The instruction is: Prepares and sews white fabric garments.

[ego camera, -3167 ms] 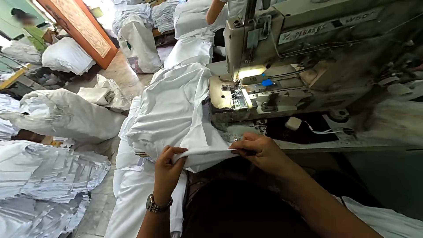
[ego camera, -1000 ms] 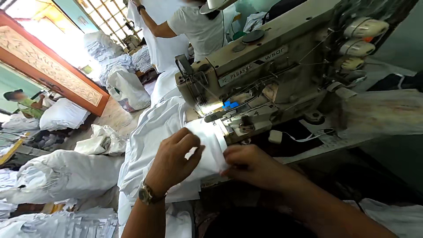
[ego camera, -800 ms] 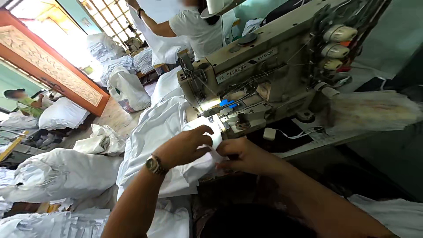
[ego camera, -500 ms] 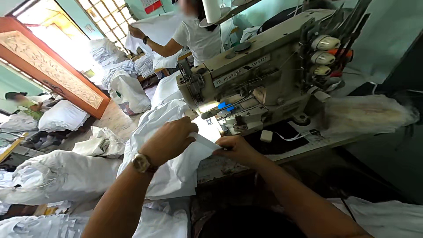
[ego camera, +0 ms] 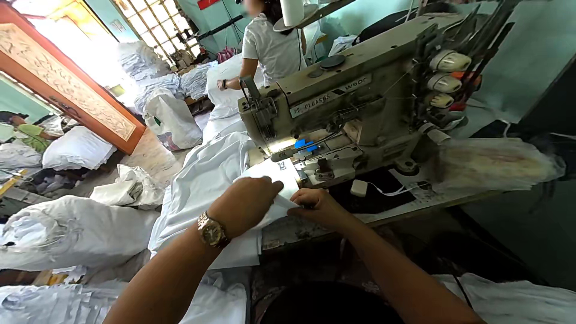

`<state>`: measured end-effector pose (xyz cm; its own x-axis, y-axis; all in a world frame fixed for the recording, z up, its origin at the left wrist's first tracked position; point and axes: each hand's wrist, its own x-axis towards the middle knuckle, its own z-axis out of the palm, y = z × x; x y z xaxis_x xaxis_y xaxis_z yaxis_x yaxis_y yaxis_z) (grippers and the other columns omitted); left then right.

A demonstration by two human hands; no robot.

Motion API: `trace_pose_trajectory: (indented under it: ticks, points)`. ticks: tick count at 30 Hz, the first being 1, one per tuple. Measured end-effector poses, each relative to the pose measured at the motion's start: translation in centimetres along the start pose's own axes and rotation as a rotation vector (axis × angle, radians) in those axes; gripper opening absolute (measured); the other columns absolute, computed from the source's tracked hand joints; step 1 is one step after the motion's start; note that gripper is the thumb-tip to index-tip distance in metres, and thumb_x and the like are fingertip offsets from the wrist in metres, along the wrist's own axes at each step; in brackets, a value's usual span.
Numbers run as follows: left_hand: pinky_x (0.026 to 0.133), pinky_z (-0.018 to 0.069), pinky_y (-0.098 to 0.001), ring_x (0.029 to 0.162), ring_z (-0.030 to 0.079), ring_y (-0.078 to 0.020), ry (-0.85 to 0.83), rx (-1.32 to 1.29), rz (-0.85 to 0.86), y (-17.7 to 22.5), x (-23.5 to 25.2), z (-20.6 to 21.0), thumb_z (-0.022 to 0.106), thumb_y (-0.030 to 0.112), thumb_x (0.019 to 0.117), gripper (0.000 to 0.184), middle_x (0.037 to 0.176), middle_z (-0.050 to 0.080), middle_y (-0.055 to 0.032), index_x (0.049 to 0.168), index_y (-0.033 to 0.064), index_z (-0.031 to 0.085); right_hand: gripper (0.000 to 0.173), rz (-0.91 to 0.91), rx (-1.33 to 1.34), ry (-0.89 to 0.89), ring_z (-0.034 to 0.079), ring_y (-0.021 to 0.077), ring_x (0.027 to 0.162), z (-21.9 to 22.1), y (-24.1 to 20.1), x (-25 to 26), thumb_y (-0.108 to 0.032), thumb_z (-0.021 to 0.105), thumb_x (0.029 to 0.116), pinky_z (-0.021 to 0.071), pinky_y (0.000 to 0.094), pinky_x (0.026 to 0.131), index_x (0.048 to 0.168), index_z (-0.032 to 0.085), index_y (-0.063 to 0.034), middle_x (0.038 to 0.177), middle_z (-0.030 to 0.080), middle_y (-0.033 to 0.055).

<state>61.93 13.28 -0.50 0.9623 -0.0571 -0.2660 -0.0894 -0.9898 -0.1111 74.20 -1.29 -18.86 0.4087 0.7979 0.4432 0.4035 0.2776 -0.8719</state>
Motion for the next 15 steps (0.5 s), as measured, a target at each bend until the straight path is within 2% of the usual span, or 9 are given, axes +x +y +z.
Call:
trace_pose_trajectory:
  ticks: [2, 5, 6, 8, 10, 13, 15]
  points:
    - [0.067, 0.0572, -0.0496, 0.079, 0.069, -0.0325, 0.09, 0.117, -0.064, -1.1, 0.7, 0.5, 0.061, 0.019, 0.102, 0.019, 0.104, 0.066, -0.016, 0.102, 0.005, 0.073, 0.023, 0.007, 0.002, -0.006, 0.062, -0.002, 0.085, 0.0, 0.0, -0.1, -0.024, 0.076, 0.0922, 0.0513, 0.0131, 0.075, 0.092, 0.076, -0.0009, 0.099, 0.071, 0.0055]
    - [0.073, 0.0566, -0.0485, 0.085, 0.069, -0.0297, 0.067, 0.144, -0.11, -2.7, 1.5, 0.4, 0.062, 0.036, 0.1015, 0.036, 0.104, 0.066, -0.0139, 0.089, 0.0039, 0.073, 0.023, 0.005, -0.008, -0.002, 0.061, -0.0019, 0.082, 0.1, 0.0, 0.0, -0.024, 0.075, 0.0927, 0.0504, 0.0136, 0.073, 0.091, 0.076, -0.0006, 0.097, 0.071, 0.0053]
    - [0.076, 0.0564, -0.0495, 0.088, 0.068, -0.0301, 0.055, 0.122, -0.11, -3.1, 1.7, 0.3, 0.065, 0.039, 0.0995, 0.037, 0.102, 0.067, -0.0137, 0.09, 0.0034, 0.073, 0.023, 0.005, -0.016, 0.0, 0.061, -0.0023, 0.082, 0.1, 0.0, 0.0, -0.024, 0.075, 0.0931, 0.05, 0.0134, 0.073, 0.091, 0.076, -0.0012, 0.096, 0.071, 0.0045]
    - [0.079, 0.0565, -0.0507, 0.092, 0.068, -0.0313, 0.044, 0.101, -0.104, -3.5, 1.8, 0.0, 0.07, 0.032, 0.0977, 0.029, 0.103, 0.067, -0.0138, 0.1, 0.0031, 0.073, 0.024, 0.005, -0.035, 0.007, 0.059, -0.0022, 0.08, 0.1, -0.1, 0.1, -0.024, 0.074, 0.0931, 0.0485, 0.0137, 0.072, 0.09, 0.076, -0.0011, 0.094, 0.071, 0.0044]
    - [0.077, 0.0567, -0.0502, 0.089, 0.069, -0.0311, 0.04, 0.138, -0.117, -3.3, 1.4, -0.2, 0.064, 0.023, 0.1012, 0.019, 0.102, 0.067, -0.0127, 0.108, 0.0065, 0.072, 0.023, 0.018, -0.039, 0.018, 0.059, -0.0023, 0.079, 0.1, -0.2, 0.2, -0.024, 0.074, 0.093, 0.0486, 0.0136, 0.071, 0.089, 0.075, -0.0017, 0.092, 0.07, 0.0034]
    - [0.07, 0.0553, -0.0525, 0.081, 0.07, -0.0319, 0.019, 0.06, -0.079, -1.7, 0.2, -0.9, 0.056, 0.021, 0.1052, 0.019, 0.085, 0.069, -0.0118, 0.105, 0.0084, 0.07, 0.023, 0.037, -0.051, 0.034, 0.06, 0.0001, 0.079, 0.2, -0.2, 0.5, -0.025, 0.075, 0.092, 0.0502, 0.0171, 0.072, 0.09, 0.074, -0.0023, 0.089, 0.069, 0.0028]
    - [0.069, 0.0537, -0.05, 0.078, 0.067, -0.0278, -0.03, -0.072, 0.025, -1.2, -0.2, -1.2, 0.059, 0.027, 0.1034, 0.02, 0.081, 0.066, -0.0089, 0.104, 0.0087, 0.067, 0.022, 0.026, -0.036, 0.035, 0.06, -0.0006, 0.08, 0.2, -0.2, 0.5, -0.025, 0.075, 0.0921, 0.0505, 0.0162, 0.073, 0.09, 0.075, -0.0031, 0.09, 0.07, 0.0018]
